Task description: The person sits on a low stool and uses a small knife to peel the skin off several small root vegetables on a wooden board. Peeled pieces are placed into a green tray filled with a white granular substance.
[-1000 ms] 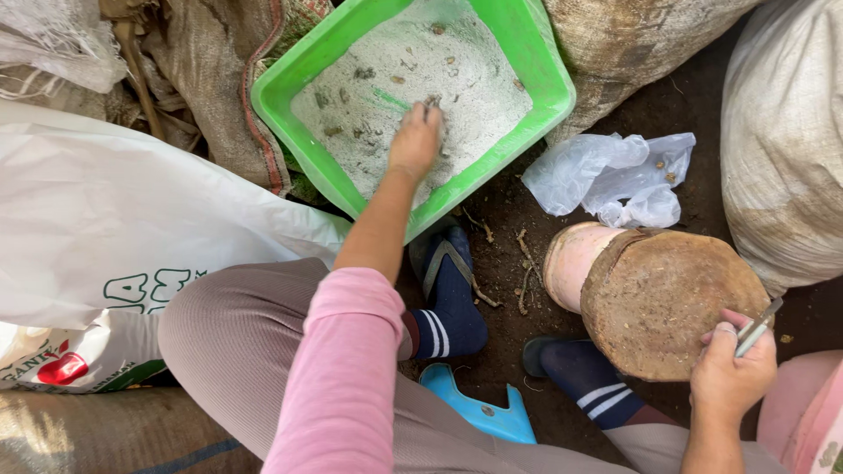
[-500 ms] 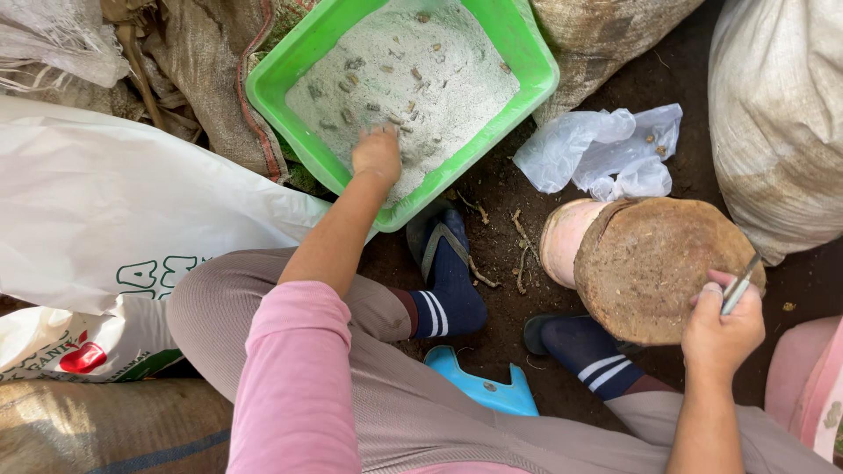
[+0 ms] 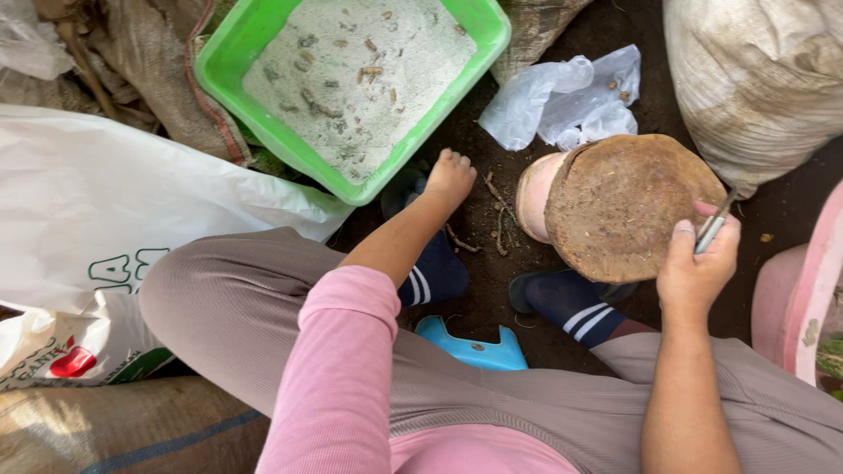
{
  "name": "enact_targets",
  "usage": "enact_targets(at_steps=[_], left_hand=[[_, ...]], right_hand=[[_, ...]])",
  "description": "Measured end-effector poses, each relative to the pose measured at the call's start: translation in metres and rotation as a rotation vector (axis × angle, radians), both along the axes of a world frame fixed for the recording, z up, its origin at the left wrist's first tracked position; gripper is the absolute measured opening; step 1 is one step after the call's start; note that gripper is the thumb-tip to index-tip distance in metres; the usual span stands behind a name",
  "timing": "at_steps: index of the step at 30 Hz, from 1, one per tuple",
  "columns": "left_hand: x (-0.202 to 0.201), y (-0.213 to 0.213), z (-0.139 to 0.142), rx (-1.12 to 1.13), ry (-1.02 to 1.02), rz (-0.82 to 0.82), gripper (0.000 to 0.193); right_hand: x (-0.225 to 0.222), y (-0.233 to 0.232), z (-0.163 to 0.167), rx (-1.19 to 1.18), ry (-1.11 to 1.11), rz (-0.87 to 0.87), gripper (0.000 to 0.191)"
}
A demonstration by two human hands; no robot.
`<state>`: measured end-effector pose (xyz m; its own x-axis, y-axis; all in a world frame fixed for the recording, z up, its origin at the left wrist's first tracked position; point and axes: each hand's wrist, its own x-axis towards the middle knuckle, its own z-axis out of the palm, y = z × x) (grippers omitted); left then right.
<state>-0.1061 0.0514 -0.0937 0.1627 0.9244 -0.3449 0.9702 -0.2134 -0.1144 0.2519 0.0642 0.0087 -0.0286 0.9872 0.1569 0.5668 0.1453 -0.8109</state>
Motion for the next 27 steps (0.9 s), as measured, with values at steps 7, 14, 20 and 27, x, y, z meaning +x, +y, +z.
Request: enact_targets(at_steps=[7, 14, 20, 27], left_hand=[[-0.012, 0.001, 0.013, -0.020, -0.449, 0.351, 0.015], [0.028, 0.007, 0.105, -0.070, -1.859, 0.743, 0.022], [0.087, -0.023, 0.164, -0.457, -2.123, 0.606, 0.025], [0.118, -0.034, 0.170, -0.582, -2.272, 0.470, 0.023]], right_hand=[[-0.023, -0.004, 0.026, -0.223, 0.211, 0.007, 0.027], [-0.057, -0.020, 0.062, -0.432, 0.267, 0.146, 0.033], [-0.065, -0.046, 0.086, -0.380, 0.492, 0.219, 0.037], [-0.048, -0.047, 0.098, -0.413, 0.818, 0.209, 0.031]])
